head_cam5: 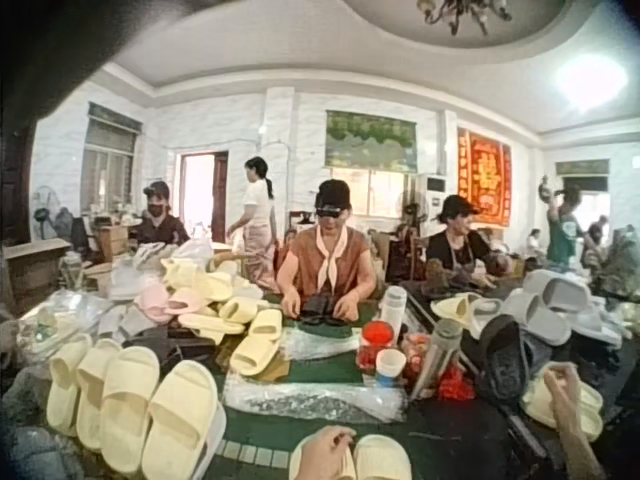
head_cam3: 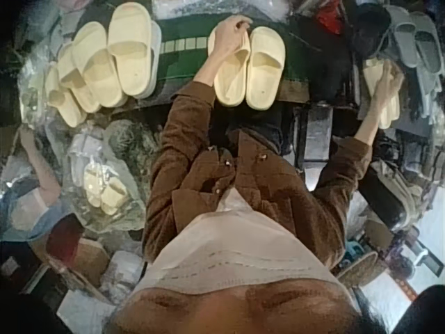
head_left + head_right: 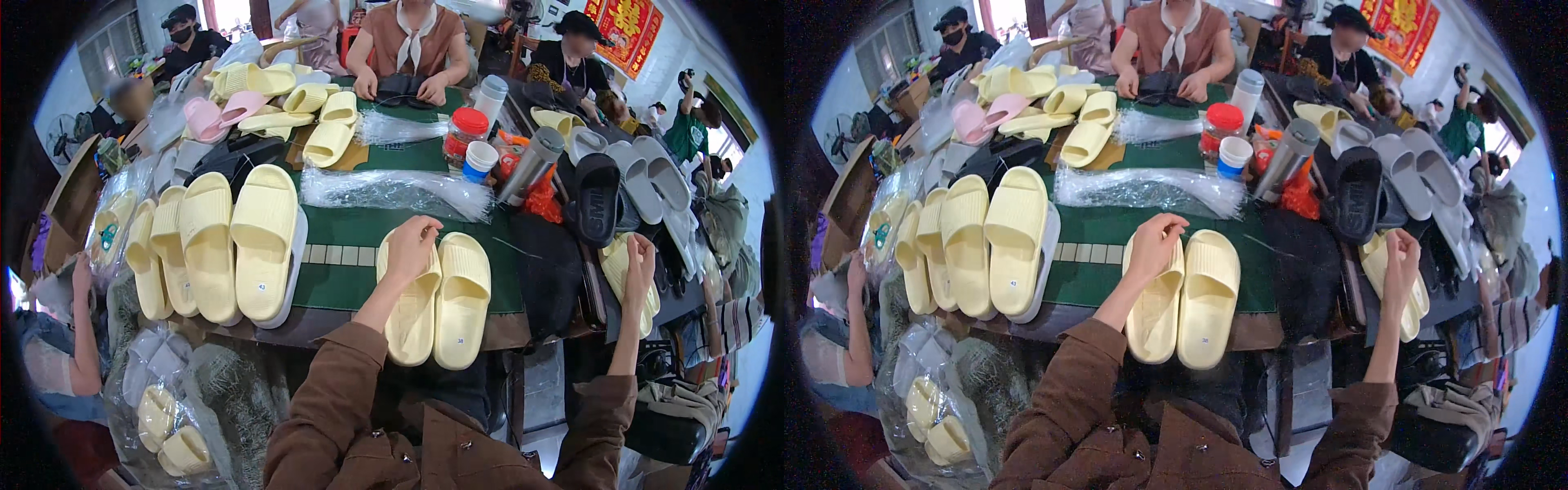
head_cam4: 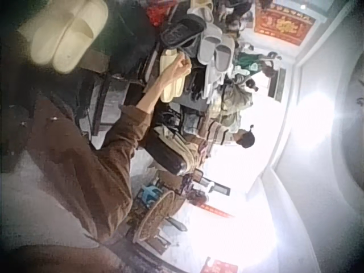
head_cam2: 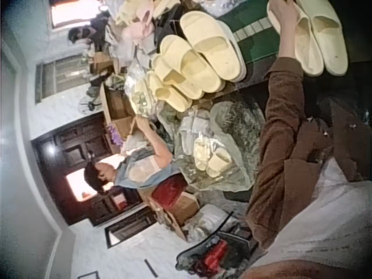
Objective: The person assembles slipper pairs by inserting a thin elastic band into pre-punched holes on the upper strap of each slipper. They handle yellow, black, and white slipper pairs, pulling the band through and adjusting it, then placing completed pairs aside on the table.
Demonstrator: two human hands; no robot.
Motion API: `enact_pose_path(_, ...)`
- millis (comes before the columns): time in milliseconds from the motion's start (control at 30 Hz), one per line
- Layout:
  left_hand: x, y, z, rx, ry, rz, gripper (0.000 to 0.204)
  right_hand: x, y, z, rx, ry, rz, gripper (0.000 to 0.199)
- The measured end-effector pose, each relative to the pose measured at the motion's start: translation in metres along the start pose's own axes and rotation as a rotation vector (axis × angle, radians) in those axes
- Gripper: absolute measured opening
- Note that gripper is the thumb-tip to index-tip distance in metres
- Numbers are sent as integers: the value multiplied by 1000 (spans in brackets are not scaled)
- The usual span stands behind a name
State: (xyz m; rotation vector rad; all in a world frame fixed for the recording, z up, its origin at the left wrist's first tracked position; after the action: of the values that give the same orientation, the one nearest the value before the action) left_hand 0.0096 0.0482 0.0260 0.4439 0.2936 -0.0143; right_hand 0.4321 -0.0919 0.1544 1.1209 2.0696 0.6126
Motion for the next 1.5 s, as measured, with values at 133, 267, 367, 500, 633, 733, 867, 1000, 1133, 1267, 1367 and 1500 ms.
enact_pose_path(133, -4, -1, -3, -20, -1, 14, 13, 14, 22, 1, 50, -389, -98, 55)
enact_pose_path(267, -6, -1, -2, 7, 14, 27, 14, 30, 50, 27, 110, -649, -210, 79)
enact_pose_path(367, 0, 1, -4, 21, 16, 19, 14, 35, 80, 62, 140, -597, -271, 92)
enact_pose_path(500, 0, 1, 0, 14, 23, 17, 14, 46, 100, 69, 202, -529, -328, 105)
enact_pose_path(633, -2, 1, -3, 22, 28, 14, 14, 62, 93, 51, 130, -684, -482, 107)
enact_pose_path(733, -3, 1, -5, 39, 39, 21, 13, 67, 98, 70, 273, -680, -524, 107)
enact_pose_path(867, 4, 2, -7, 31, 13, 11, 12, 67, 98, 98, 402, -543, -473, 107)
enact_pose_path(1000, -2, 0, -6, 30, 52, 22, 13, 79, 100, 100, 274, -677, -374, 102)
enact_pose_path(1133, 1, 1, -3, 23, 36, 14, 13, 80, 116, 113, 55, -661, -408, 84)
enact_pose_path(1267, -6, -1, -4, 26, 61, 27, 14, 88, 103, 112, 149, -642, -418, 76)
enact_pose_path(1367, 4, 2, -1, 25, 27, 14, 14, 73, 113, 127, 190, -654, -328, 81)
enact_pose_path(1500, -1, 0, -3, 9, 36, 17, 14, 79, 106, 116, 294, -664, -270, 96)
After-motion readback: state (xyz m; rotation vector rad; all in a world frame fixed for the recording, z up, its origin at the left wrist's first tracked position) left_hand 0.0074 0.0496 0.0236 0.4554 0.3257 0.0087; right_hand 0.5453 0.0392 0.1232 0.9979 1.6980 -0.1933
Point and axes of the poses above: each hand's wrist, its own y-axis towards the middle knuckle, its own x-axis out of the palm, z = x × y, the point moved 6 cm from there along y, towards the middle knuckle, and after that the axes turned 3 degrees about z, right-handed, at the moved point
